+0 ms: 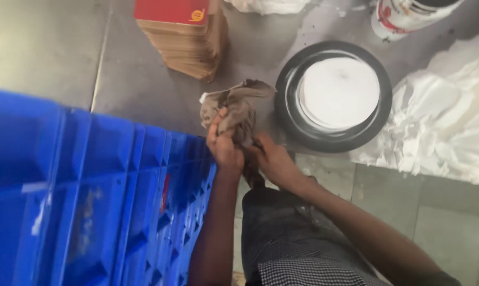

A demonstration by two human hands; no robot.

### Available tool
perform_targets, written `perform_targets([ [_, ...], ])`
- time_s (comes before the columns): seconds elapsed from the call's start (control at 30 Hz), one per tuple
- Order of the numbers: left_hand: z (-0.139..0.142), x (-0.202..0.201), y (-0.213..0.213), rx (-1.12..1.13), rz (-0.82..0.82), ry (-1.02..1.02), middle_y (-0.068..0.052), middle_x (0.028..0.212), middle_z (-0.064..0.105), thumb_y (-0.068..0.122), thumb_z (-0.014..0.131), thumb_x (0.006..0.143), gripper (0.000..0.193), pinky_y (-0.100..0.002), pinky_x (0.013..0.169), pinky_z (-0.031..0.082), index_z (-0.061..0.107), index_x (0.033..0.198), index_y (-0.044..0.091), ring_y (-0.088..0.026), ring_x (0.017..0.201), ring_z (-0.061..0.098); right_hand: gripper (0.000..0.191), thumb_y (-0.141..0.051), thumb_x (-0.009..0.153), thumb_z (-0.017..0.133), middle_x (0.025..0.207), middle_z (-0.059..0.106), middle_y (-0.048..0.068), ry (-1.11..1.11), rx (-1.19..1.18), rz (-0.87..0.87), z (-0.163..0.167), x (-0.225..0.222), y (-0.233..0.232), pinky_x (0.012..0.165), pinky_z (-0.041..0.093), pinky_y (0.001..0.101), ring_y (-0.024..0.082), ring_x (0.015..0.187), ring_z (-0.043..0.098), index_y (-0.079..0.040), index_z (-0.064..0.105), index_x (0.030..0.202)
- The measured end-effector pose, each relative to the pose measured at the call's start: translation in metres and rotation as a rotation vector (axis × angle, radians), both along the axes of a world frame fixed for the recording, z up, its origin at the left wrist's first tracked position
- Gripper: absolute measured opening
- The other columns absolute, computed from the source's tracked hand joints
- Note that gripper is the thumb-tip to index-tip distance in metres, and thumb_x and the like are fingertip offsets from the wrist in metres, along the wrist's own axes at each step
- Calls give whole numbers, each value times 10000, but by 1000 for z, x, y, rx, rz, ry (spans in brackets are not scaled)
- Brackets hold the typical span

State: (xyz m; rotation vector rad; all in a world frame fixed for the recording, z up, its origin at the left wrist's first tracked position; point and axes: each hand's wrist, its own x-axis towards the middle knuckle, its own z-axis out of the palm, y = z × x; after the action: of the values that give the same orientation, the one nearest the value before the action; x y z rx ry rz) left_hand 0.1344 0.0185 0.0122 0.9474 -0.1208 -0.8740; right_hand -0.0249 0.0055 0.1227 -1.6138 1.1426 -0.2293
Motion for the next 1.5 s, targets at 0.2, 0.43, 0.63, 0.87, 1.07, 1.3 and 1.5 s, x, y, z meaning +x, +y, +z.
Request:
perform_targets([
  [0.2,0,23,-56,18,-193,108,-135,1338,532,275,600,1021,535,-462,1013,523,377,1474,95,-289,1166,583,301,-269,1018,555,945,671,29,7,40,-140,42,-102,34,690,583,309,165,768,736,-101,598,1264],
  [0.43,1,-69,-95,277,-592,-13,-99,1310,574,373,624,1032,545,-401,993,477,512,1393,-19,-226,1207,541,227,-224,1054,517,775,569,62,-215,62,-1062,64,-192,71,359,293,238,61,471,411,-104,466,1240],
  [0.63,13,-68,-170,331,-807,-166,-143,1298,650,409,522,1036,579,-376,980,523,576,1369,-61,-247,1149,632,185,-221,1096,497,810,575,52,-404,13,-1274,58,-231,62,363,262,228,54,468,382,-102,435,1223],
  [0.87,9,-89,-149,326,-825,-268,-164,1265,635,382,483,1075,554,-412,969,525,552,1377,-77,-262,1132,614,202,-249,1095,507,798,573,53,-474,18,-1202,45,-296,21,365,287,237,60,464,401,-105,448,1225],
  [1.07,69,-103,-191,360,-546,-846,-165,1215,628,205,633,1092,378,-386,999,472,575,1395,-15,-244,1127,554,219,-245,1058,494,752,583,53,-372,-16,-1066,25,-367,-21,326,337,248,55,442,412,-60,424,1153],
  [1.3,164,-258,-432,-235,-741,-2451,-174,1283,634,8,684,1070,321,-515,1094,400,609,1381,30,-380,1212,572,226,-214,1026,503,748,609,84,-445,144,-1105,-4,-405,-20,363,374,243,80,471,459,-26,470,1148],
  [1.5,138,-423,-550,111,-1255,-3169,-130,1172,696,65,683,1001,236,-515,957,468,692,1235,99,-350,1116,646,215,-194,1006,501,736,641,75,-504,84,-1055,-18,-392,-6,351,379,227,73,462,479,-43,471,1156],
])
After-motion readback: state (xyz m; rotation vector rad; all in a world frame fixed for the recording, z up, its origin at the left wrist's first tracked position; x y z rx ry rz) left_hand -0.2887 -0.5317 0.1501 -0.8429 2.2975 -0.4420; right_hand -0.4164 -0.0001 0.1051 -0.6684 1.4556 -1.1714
